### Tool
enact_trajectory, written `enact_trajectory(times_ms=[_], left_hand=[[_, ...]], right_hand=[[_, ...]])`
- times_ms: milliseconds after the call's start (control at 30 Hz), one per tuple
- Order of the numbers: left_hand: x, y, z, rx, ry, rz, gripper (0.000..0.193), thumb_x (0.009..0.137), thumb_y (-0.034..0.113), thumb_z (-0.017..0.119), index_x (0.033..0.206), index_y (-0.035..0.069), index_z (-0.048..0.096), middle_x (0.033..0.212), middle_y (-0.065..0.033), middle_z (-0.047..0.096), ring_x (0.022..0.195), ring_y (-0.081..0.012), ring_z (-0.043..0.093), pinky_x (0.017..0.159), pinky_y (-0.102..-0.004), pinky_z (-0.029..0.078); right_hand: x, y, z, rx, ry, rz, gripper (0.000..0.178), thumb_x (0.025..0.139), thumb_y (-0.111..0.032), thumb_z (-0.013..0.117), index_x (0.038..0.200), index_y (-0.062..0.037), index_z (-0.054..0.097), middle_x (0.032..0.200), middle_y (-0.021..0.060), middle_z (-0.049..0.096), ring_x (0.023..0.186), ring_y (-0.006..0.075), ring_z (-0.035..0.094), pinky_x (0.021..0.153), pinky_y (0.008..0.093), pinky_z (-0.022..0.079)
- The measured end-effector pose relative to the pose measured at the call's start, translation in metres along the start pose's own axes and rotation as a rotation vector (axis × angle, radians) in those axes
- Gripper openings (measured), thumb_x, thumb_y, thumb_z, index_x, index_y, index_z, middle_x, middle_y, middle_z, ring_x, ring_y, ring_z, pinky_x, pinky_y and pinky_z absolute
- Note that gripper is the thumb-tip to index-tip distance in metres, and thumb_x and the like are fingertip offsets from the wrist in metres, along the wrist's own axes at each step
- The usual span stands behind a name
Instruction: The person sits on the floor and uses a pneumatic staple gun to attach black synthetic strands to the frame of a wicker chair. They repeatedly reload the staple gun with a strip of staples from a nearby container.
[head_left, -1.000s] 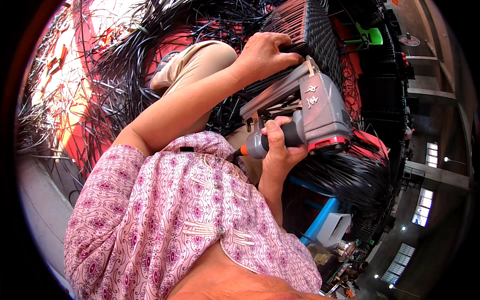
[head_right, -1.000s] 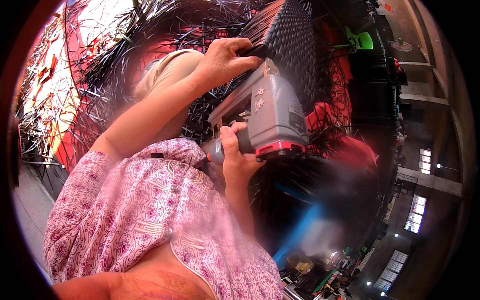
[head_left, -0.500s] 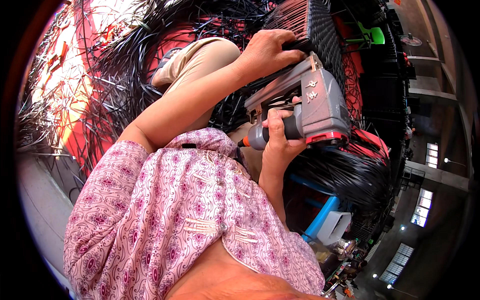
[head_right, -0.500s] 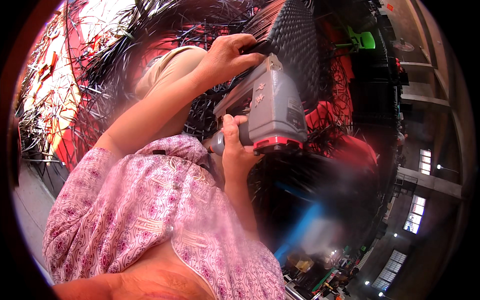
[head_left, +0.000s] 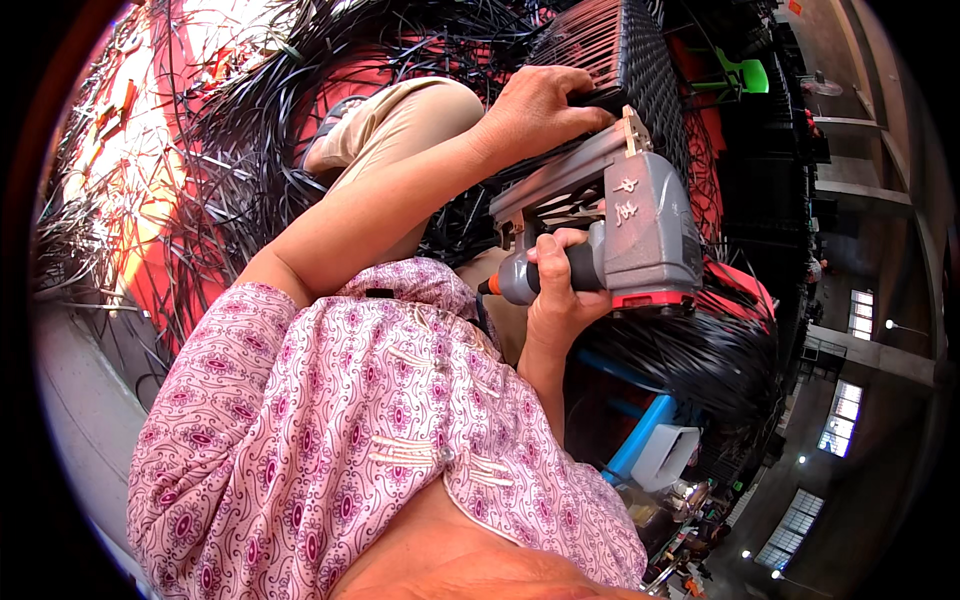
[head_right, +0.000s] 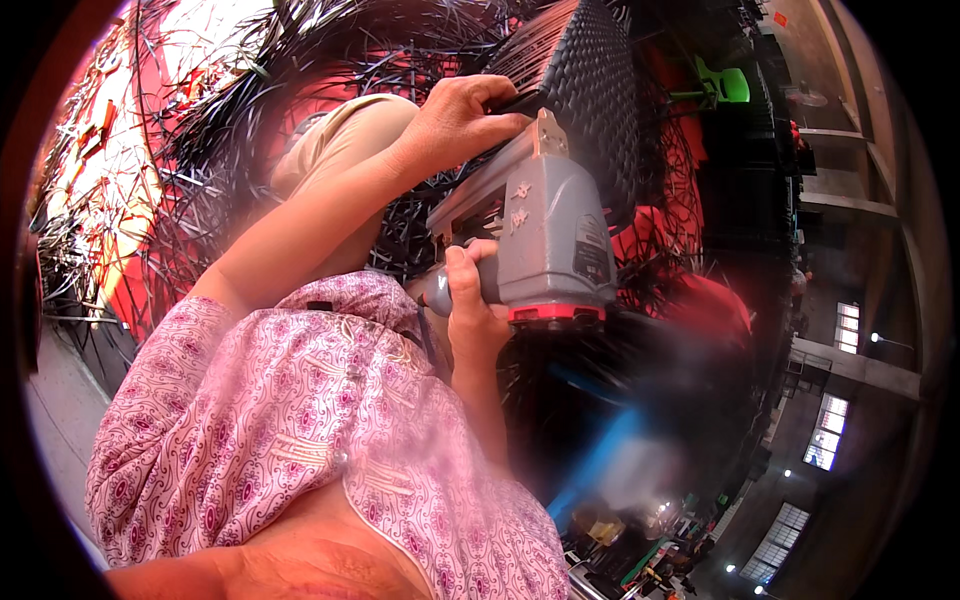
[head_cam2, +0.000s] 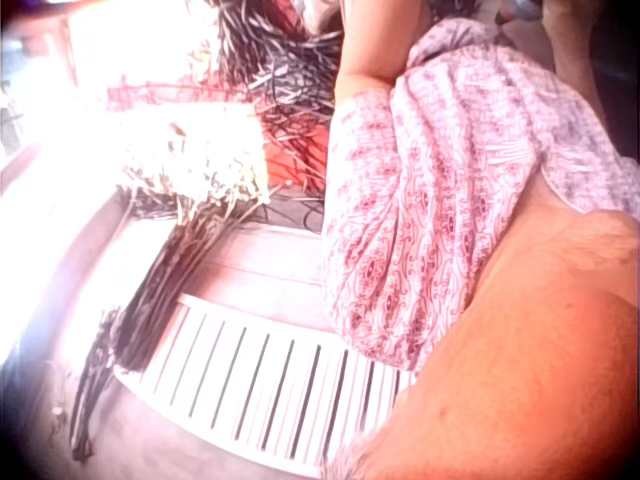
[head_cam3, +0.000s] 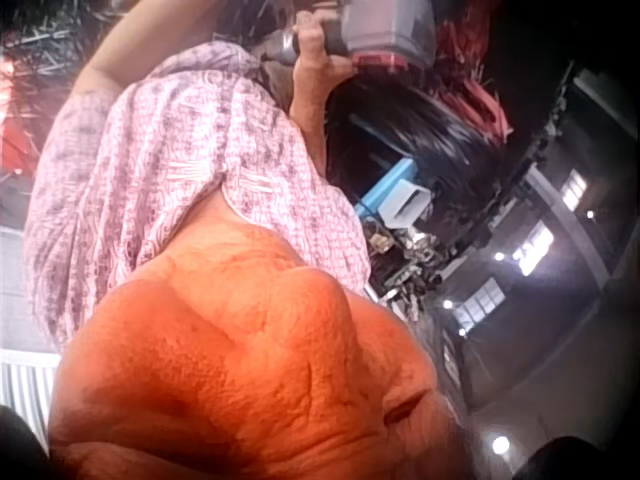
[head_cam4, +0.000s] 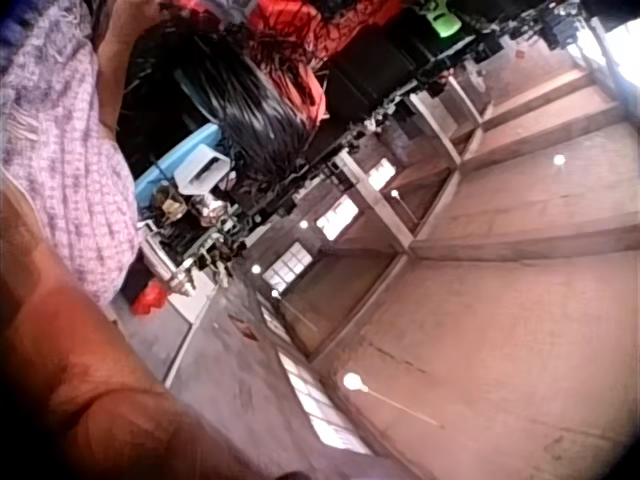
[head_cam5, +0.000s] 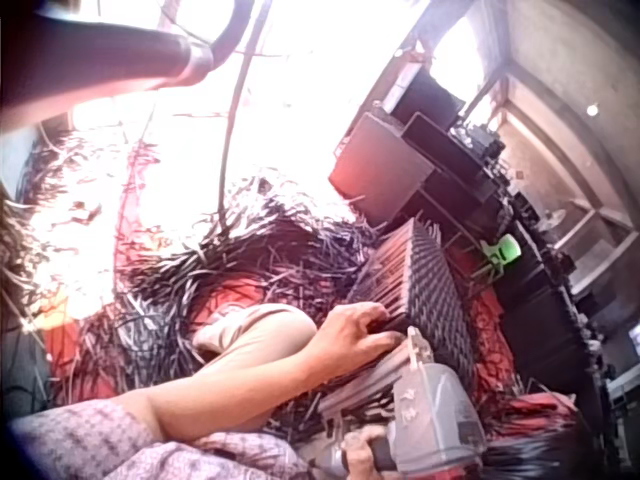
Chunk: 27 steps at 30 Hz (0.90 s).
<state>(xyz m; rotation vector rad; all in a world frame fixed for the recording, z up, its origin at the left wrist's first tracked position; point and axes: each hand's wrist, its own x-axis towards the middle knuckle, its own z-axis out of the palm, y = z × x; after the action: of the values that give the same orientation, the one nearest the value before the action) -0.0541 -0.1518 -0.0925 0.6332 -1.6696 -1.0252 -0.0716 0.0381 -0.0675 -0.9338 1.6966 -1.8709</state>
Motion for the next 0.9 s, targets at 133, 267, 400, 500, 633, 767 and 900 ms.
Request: enact_trajectory(times_ms=[133,267,400,500,633,767,900], left_hand=[[0.0,0.0,0.0,0.008,0.001,0.004,0.035,0.075,0.023,0.072,0.094,-0.005,0.064,0.078,-0.0206,0.062,0.065,-0.0175,0.058,0.066,-0.0322,0.049],[0.0,-0.004,0.002,-0.004,0.014,0.004,0.034,0.075,0.023,0.072,0.093,-0.005,0.063,0.076,-0.0196,0.061,0.064,-0.0183,0.056,0.065,-0.0321,0.049],[-0.001,-0.004,0.002,0.001,0.007,0.018,0.032,0.075,0.021,0.072,0.092,-0.004,0.063,0.074,-0.0186,0.06,0.063,-0.0193,0.053,0.065,-0.0321,0.048],[-0.002,-0.006,0.004,0.008,0.042,0.081,0.03,0.076,0.02,0.071,0.092,-0.004,0.063,0.074,-0.0186,0.059,0.062,-0.0193,0.054,0.064,-0.0323,0.048],[-0.001,-0.008,0.004,-0.002,0.051,0.089,0.03,0.077,0.02,0.07,0.093,-0.004,0.064,0.075,-0.0181,0.06,0.064,-0.0178,0.056,0.064,-0.032,0.048],[-0.002,-0.008,0.005,-0.047,0.043,0.033,0.029,0.078,0.02,0.07,0.094,-0.004,0.066,0.075,-0.014,0.064,0.066,-0.0134,0.057,0.064,-0.0304,0.048],[-0.001,-0.012,0.002,-0.039,-0.044,-0.045,0.033,0.078,0.027,0.077,0.094,-0.001,0.068,0.072,-0.0048,0.063,0.066,-0.0088,0.056,0.061,-0.0272,0.047]], right_hand=[[0.004,0.006,0.001,-0.012,-0.021,-0.078,0.054,0.077,0.004,0.068,0.126,0.0034,0.047,0.077,0.0048,0.057,0.063,0.0129,0.055,0.063,0.027,0.049],[0.006,0.007,0.004,-0.007,-0.008,-0.064,0.054,0.078,0.004,0.067,0.128,0.0033,0.046,0.077,0.0052,0.057,0.062,0.0126,0.055,0.063,0.0263,0.049],[0.005,0.006,0.004,0.0,-0.011,-0.033,0.026,0.082,0.004,0.07,0.101,-0.0018,0.053,0.082,0.0011,0.059,0.069,0.008,0.054,0.063,0.0235,0.046],[0.003,0.008,0.006,-0.089,0.006,-0.049,0.025,0.082,0.002,0.071,0.099,-0.0018,0.053,0.081,0.0013,0.059,0.069,0.0086,0.054,0.064,0.0241,0.046],[0.008,0.018,0.002,-0.181,-0.008,-0.093,0.033,0.082,0.001,0.07,0.108,0.0009,0.05,0.08,0.0024,0.059,0.068,0.0098,0.054,0.064,0.0251,0.047],[0.015,0.007,-0.008,-0.033,-0.032,-0.056,0.061,0.076,0.0,0.066,0.131,0.0068,0.042,0.077,0.0066,0.057,0.06,0.013,0.055,0.063,0.0286,0.05],[0.012,0.006,-0.028,0.119,0.036,-0.156,0.064,0.075,0.001,0.064,0.134,0.0075,0.039,0.074,0.0063,0.055,0.058,0.0153,0.054,0.061,0.0311,0.051]])
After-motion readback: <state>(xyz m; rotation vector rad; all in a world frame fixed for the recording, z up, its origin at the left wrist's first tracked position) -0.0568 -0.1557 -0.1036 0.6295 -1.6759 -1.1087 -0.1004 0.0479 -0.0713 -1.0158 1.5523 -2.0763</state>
